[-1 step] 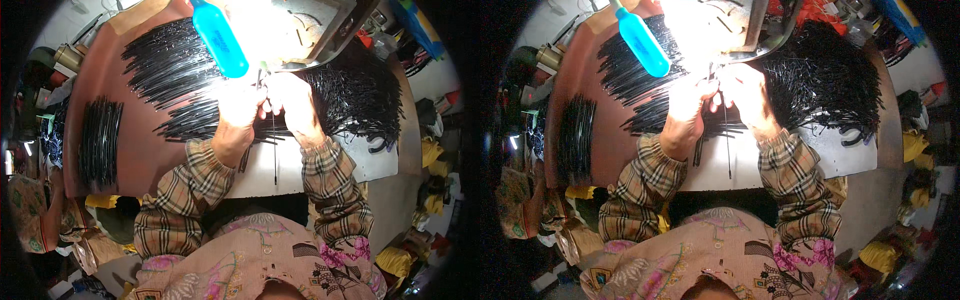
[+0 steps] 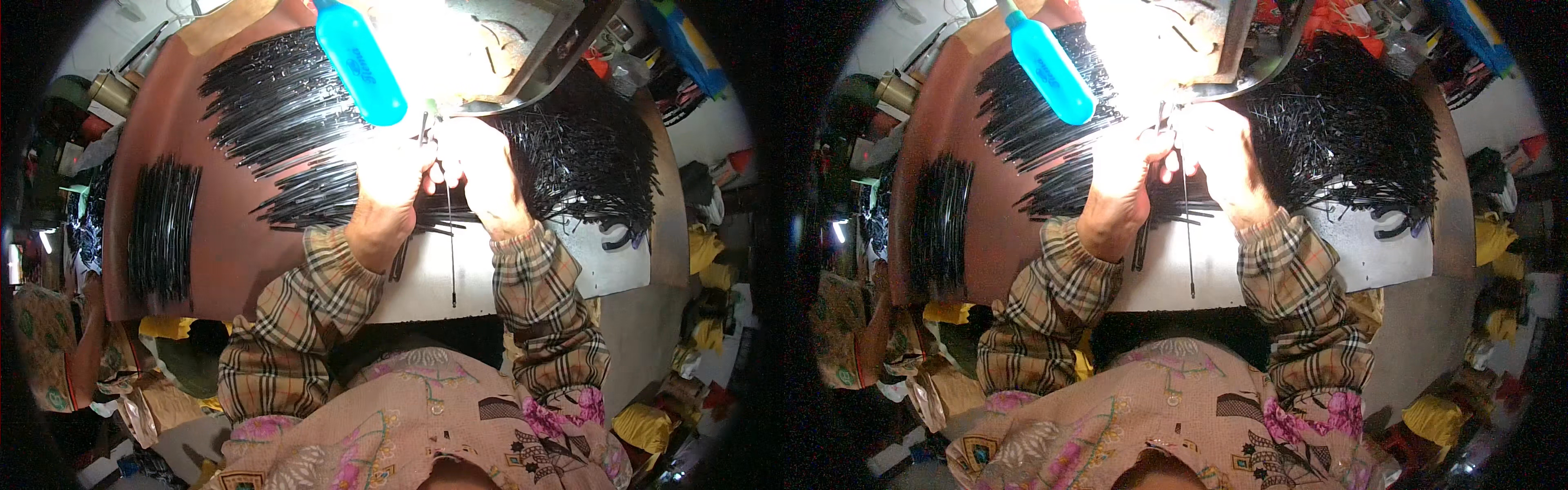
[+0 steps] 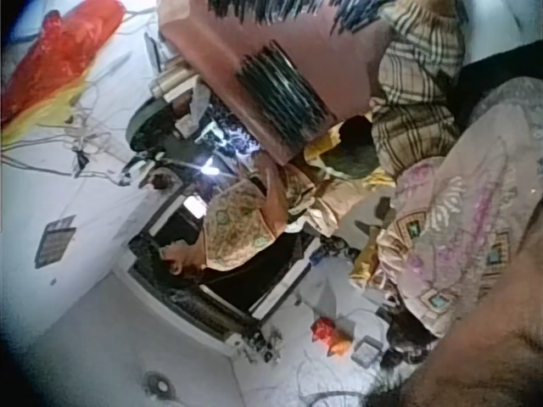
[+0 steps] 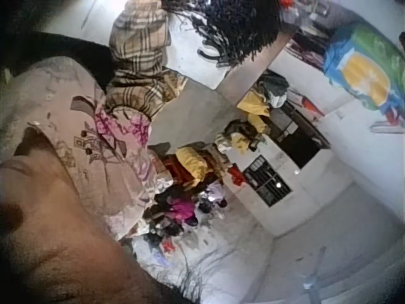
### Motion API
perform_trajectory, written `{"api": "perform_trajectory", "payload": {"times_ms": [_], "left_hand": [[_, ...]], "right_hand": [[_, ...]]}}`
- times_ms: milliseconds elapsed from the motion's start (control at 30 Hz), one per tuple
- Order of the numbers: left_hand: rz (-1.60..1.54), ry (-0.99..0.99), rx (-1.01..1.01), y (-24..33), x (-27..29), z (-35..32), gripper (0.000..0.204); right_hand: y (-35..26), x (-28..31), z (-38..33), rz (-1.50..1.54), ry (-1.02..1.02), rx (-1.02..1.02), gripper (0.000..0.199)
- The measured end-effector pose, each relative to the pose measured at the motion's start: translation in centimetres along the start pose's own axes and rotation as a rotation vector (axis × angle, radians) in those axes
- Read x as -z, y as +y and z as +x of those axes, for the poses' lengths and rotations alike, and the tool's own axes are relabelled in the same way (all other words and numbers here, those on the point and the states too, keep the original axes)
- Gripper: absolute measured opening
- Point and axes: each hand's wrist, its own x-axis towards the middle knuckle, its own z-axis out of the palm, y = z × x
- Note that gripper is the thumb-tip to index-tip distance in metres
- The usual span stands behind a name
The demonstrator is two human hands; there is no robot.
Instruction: The person processes black plastic strips at a workstation, picking them up from piles and feeding them one by one into a benchtop machine.
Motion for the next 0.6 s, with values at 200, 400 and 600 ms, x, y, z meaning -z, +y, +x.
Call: {"api": "perform_trajectory", "payload": {"times_ms": [200, 400, 600], "left_hand": [[0.158, -0.081, -0.129, 1.2, -0.1, -1.1, 0.017], [0.192, 0.132, 0.382, 4.4, 0.2, -4.1, 0.018], [0.204, 0.189, 0.440, 5.0, -0.8, -5.6, 0.027]], "right_hand": [[-0.8, -1.5, -0.3, 0.204, 0.192, -0.101, 0.016], [-0.6, -0.9, -0.4, 0.104, 0.172, -0.178, 0.024], [-1.0, -1.0, 0.0, 0.200, 0.195, -0.215, 0.017]]}}
